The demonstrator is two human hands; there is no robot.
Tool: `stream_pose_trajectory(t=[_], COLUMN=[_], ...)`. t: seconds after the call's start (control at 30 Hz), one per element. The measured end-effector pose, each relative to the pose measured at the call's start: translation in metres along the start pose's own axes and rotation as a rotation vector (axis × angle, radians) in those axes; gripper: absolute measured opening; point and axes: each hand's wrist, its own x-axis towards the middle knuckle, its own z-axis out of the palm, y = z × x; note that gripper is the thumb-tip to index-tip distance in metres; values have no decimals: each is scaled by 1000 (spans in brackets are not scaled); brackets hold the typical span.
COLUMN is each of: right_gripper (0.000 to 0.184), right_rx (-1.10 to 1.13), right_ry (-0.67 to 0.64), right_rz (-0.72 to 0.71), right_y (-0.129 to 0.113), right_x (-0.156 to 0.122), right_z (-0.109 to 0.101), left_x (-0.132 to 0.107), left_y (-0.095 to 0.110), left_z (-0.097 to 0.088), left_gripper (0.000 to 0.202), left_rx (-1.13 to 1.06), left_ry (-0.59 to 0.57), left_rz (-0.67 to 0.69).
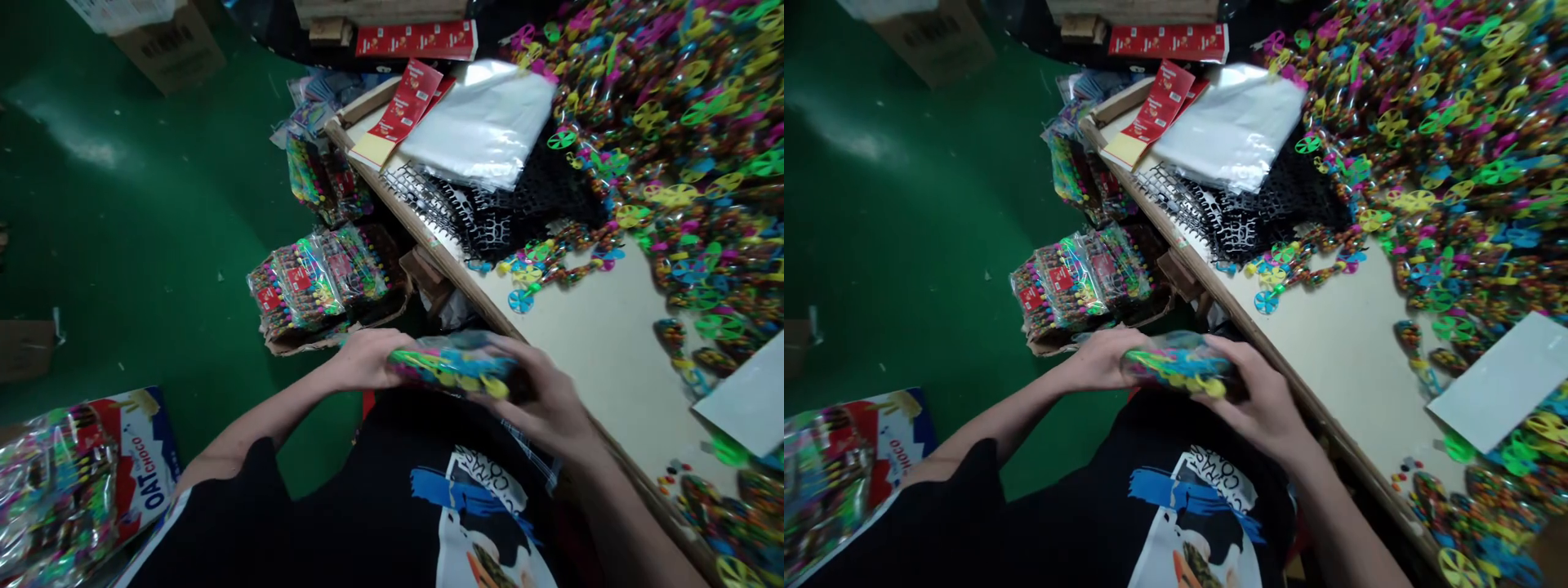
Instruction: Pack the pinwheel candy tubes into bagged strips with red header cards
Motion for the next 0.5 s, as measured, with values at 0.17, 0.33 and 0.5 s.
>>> stream_pose_trajectory(t=[0.17,0.33,0.5], right_gripper=[55,54,47], right_rx=[13,150,247], right_ry=[-105,111,266], right_rz=[110,378,590], right_y=[27,52,67], right_x=[27,1,-38], right_z=[40,22,4], left_x=[-18,-6,47], left_y=[-59,-117,-163], left_z=[16,15,34], left_gripper=[29,35,35], left_rx=[152,374,405], left_ry=[-72,-152,-213], left_rz=[-406,-762,-787])
